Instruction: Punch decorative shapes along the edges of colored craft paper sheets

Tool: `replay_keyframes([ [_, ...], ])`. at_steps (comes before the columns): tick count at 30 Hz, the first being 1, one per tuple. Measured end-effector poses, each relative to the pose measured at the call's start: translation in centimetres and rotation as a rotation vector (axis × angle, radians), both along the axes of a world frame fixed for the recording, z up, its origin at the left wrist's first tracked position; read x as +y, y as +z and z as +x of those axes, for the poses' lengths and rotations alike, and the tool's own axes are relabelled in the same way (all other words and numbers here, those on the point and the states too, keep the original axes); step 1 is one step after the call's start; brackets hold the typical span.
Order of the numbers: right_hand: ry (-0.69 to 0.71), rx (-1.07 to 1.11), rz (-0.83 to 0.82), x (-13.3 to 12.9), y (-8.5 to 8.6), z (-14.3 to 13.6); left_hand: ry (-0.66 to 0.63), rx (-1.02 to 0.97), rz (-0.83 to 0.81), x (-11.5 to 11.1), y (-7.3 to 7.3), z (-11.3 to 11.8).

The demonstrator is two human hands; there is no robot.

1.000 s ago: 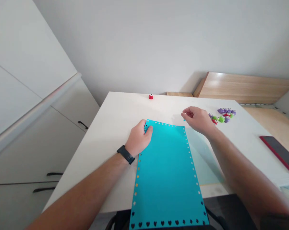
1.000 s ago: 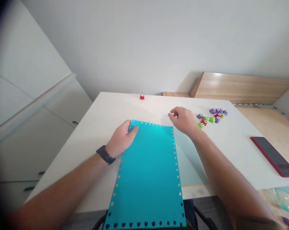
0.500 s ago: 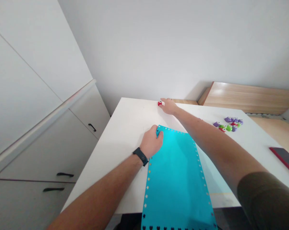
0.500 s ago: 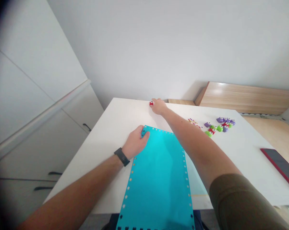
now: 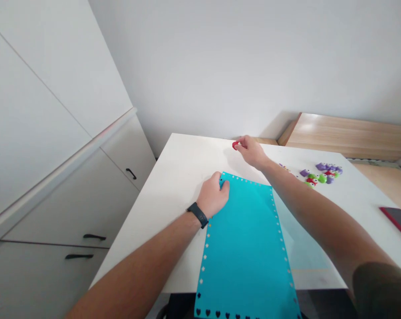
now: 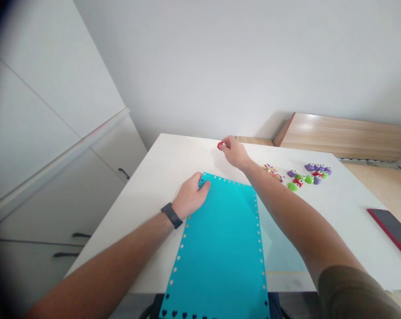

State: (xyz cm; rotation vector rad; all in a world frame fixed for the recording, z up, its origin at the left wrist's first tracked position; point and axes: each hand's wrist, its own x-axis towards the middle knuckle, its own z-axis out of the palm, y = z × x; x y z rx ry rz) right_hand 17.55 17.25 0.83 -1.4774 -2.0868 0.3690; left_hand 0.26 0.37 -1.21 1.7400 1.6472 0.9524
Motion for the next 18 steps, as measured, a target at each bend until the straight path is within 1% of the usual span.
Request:
replay_keyframes([
  [2,0.064,0.266,-0.116,-2.7,0.6,2.3,0.002,0.013,0.006,-0.1,0.2,0.0],
  [4,0.144,0.446,-0.189,-5.6,1.1,4.7,0.001,0.018,0.004,-0.1,0.3,-0.1],
  [7,0.143,0.605,-0.276,-9.3,1.5,7.7,-0.004,-0.001,-0.016,0.0,0.4,-0.2],
  [9,0.117,0.643,-0.341,-10.9,1.3,9.1,-0.008,-0.005,-0.016,0.0,0.3,-0.3],
  [12,0.09,0.645,-0.396,-11.8,0.6,10.3,-0.007,0.012,0.002,0.0,0.4,-0.3],
  [15,0.069,0.632,-0.364,-11.8,0.1,10.8,-0.016,0.014,0.021,-0.1,0.5,-0.3],
  [18,0.062,0.629,-0.325,-11.8,0.0,11.2,-0.018,0.013,0.036,0.0,0.6,-0.4],
])
